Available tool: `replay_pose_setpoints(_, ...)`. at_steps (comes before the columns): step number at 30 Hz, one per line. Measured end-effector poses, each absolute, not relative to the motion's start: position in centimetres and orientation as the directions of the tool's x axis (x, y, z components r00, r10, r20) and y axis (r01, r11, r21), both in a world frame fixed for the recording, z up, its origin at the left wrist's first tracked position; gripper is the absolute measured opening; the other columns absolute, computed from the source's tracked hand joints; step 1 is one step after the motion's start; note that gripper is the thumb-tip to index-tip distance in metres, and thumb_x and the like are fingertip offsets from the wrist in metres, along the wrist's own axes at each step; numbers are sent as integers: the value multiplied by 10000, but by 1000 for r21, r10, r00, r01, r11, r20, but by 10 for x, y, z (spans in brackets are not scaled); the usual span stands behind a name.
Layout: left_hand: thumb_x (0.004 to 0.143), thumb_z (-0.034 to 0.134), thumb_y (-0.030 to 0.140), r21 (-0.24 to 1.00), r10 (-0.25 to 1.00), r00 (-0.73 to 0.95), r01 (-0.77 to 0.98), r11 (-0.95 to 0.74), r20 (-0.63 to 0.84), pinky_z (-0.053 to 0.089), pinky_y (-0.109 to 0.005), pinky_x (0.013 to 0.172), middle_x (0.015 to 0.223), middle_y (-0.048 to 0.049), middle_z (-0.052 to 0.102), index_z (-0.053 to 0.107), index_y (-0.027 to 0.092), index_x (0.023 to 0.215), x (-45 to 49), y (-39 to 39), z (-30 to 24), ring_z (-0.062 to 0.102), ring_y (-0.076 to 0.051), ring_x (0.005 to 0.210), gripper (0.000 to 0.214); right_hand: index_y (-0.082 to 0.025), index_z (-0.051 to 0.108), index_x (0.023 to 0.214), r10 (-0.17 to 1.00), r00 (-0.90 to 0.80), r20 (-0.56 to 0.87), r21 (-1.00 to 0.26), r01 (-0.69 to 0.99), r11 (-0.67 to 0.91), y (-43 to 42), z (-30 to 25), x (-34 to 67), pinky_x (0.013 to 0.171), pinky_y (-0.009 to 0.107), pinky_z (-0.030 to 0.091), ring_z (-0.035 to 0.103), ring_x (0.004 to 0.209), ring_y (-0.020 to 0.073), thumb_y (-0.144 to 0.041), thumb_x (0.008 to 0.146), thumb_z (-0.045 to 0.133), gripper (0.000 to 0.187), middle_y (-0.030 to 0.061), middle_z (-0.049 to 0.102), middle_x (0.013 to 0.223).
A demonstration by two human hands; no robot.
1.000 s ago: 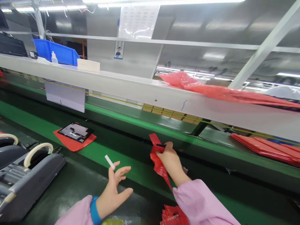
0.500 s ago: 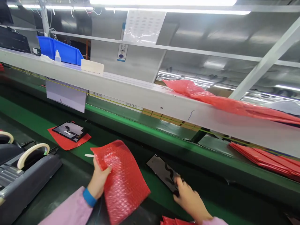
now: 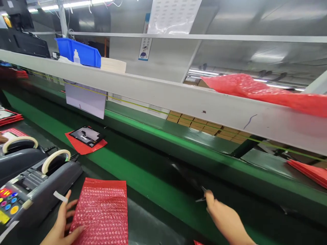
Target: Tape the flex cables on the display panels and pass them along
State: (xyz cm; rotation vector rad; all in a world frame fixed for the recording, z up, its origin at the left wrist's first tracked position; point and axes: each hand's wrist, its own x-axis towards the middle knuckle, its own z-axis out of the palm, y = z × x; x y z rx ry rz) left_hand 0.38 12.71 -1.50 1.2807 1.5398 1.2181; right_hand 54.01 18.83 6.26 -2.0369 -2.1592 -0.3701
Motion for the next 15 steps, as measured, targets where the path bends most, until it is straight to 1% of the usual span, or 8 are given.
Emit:
replay_pose_setpoints(3,890,614,521,974,970,-218,220,-61,110,214,-608,1209,1561,-217,352,149,205,1589,13,120,3,322,-408,1472,897,-177,562,882,915,-110,389,147,988,57,194,98,519,397,270,253,618,394,254,-221,850,495,87,62,590,499)
replay_pose_setpoints(5,896,628,544,997,995,-66,14,-73,74,234,-571,1215,1538,-196,411,155,246,1590,28,120,24,368,-373,1459,891,-179,539,876,889,-141,436,177,982,69,192,120,491,396,264,216,586,357,247,-285,878,482,120,24,530,452)
replay_pose_setpoints(7,859,687,583,972,989,151,-233,34,1,291,-544,1192,1539,-196,433,93,278,1604,49,123,48,435,-358,1422,1000,-188,524,889,865,-219,451,210,968,136,180,136,450,387,252,214,577,341,226,-305,900,485,123,-6,514,445)
replay_pose_setpoints(8,820,727,607,942,979,204,-322,92,-26,309,-536,1179,1534,-200,447,63,288,1609,59,124,60,461,-358,1404,1079,-191,523,905,848,-264,460,229,958,174,169,141,424,374,247,224,572,329,214,-290,912,477,109,-12,525,450)
replay_pose_setpoints(10,782,771,623,867,940,320,-430,252,-115,380,-526,1122,1558,-204,427,-38,329,1608,79,124,78,474,-358,1394,1193,-198,535,937,809,-345,476,249,935,252,138,142,367,354,237,289,578,321,189,-217,924,454,85,2,594,496)
replay_pose_setpoints(11,771,782,628,820,923,352,-475,319,-155,431,-518,1072,1571,-201,412,-88,356,1598,86,123,85,475,-362,1394,1231,-186,555,1011,794,-346,501,240,936,257,120,138,338,374,234,357,634,382,193,-149,918,417,170,39,668,584)
replay_pose_setpoints(12,776,781,627,769,912,369,-526,363,-178,474,-502,1020,1582,-193,401,-135,386,1583,91,120,89,478,-362,1392,1244,-180,573,1050,775,-352,526,232,935,267,102,131,309,382,233,388,635,385,184,-110,913,412,223,61,706,626)
replay_pose_setpoints(15,805,804,529,623,948,273,-716,314,-163,524,-430,958,1556,-140,463,-203,452,1543,95,110,89,541,-314,1347,1251,-197,605,1038,746,-362,559,122,926,358,57,103,239,442,216,483,671,426,157,-51,902,423,270,132,806,914)
